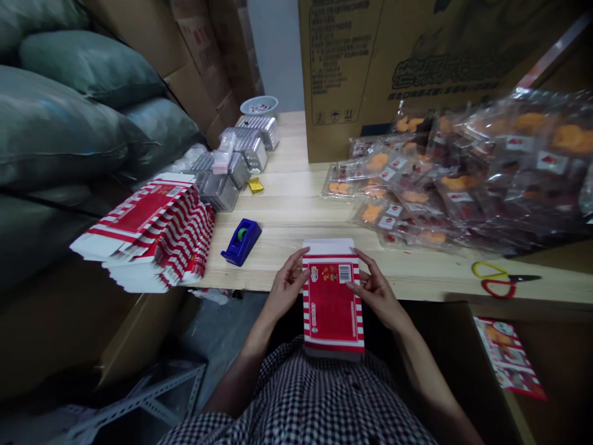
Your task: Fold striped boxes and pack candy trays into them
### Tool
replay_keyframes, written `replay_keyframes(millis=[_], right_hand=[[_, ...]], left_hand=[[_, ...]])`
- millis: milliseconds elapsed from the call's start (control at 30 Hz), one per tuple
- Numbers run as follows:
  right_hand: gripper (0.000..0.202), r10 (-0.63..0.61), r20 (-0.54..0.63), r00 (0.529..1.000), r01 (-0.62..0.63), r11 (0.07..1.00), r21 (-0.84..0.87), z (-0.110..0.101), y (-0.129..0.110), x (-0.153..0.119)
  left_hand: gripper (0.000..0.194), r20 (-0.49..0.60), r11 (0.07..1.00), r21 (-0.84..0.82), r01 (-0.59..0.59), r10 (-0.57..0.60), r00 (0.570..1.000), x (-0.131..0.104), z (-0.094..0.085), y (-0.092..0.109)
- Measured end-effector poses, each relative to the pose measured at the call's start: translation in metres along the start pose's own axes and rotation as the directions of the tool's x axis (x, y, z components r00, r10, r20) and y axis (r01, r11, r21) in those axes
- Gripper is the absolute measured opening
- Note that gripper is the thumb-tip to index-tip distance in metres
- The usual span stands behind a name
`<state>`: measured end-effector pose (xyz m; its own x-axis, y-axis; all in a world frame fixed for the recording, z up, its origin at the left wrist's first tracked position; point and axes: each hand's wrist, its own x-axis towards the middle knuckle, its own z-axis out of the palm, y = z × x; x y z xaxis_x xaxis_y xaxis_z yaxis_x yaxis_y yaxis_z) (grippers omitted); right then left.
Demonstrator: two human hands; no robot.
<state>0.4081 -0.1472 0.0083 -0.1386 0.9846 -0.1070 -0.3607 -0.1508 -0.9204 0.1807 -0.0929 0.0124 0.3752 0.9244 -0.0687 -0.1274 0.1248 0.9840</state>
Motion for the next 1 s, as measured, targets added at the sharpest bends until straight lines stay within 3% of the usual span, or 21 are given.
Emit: replay_keyframes(millis=[100,200,300,433,567,633,733,833,933,1000], right_hand=[[0.053,-0.027,0.017,0.999,0.028,0.997,-0.068,-0.01,0.006,0.013],[0.037,-0.101,-0.004,0.995,0.1,0.987,-0.123,-0.014,0.004,0.038],[0.032,-0.135,0.005,0.991,0.133,0.975,-0.175,-0.018,-0.002,0.057],[0.028,-0.075,0.014,0.997,0.077,0.976,-0.203,-0.025,0.008,0.044],[0.018,-0.016,-0.06,0.998,0.004,0.979,-0.202,-0.028,0.044,0.01],[0.018,-0.042,-0.121,0.992,0.021,0.984,-0.175,-0.027,0.059,0.002],[0.019,-0.092,-0.193,0.977,0.055,0.981,-0.185,-0.029,0.069,0.005],[0.021,-0.1,-0.206,0.973,0.055,0.975,-0.215,-0.031,0.064,0.012],[0.023,-0.106,-0.213,0.971,0.056,0.972,-0.229,-0.031,0.058,0.014],[0.023,-0.118,-0.225,0.967,0.061,0.967,-0.246,-0.029,0.058,0.014]], left_hand=[[0.046,0.01,0.999,0.0,0.035,-0.035,0.999,0.007,-0.008,-0.013],[0.044,0.03,1.0,-0.007,-0.016,0.016,0.999,0.028,-0.015,-0.019],[0.042,0.068,0.996,0.008,-0.087,0.086,0.994,0.044,-0.019,-0.02],[0.038,0.054,0.995,0.059,-0.078,0.075,0.996,0.022,-0.019,-0.035],[0.034,-0.017,0.99,0.134,0.043,-0.041,0.999,-0.018,-0.013,-0.058],[0.029,-0.082,0.975,0.217,0.043,-0.025,0.996,-0.026,-0.01,-0.063],[0.023,-0.151,0.917,0.397,-0.036,0.104,0.983,-0.022,-0.007,-0.06],[0.021,-0.114,0.843,0.525,-0.12,0.21,0.971,-0.015,-0.007,-0.049],[0.021,-0.051,0.821,0.55,-0.155,0.218,0.975,-0.013,-0.01,-0.041],[0.022,-0.043,0.857,0.5,-0.124,0.168,0.985,-0.011,-0.012,-0.04]])
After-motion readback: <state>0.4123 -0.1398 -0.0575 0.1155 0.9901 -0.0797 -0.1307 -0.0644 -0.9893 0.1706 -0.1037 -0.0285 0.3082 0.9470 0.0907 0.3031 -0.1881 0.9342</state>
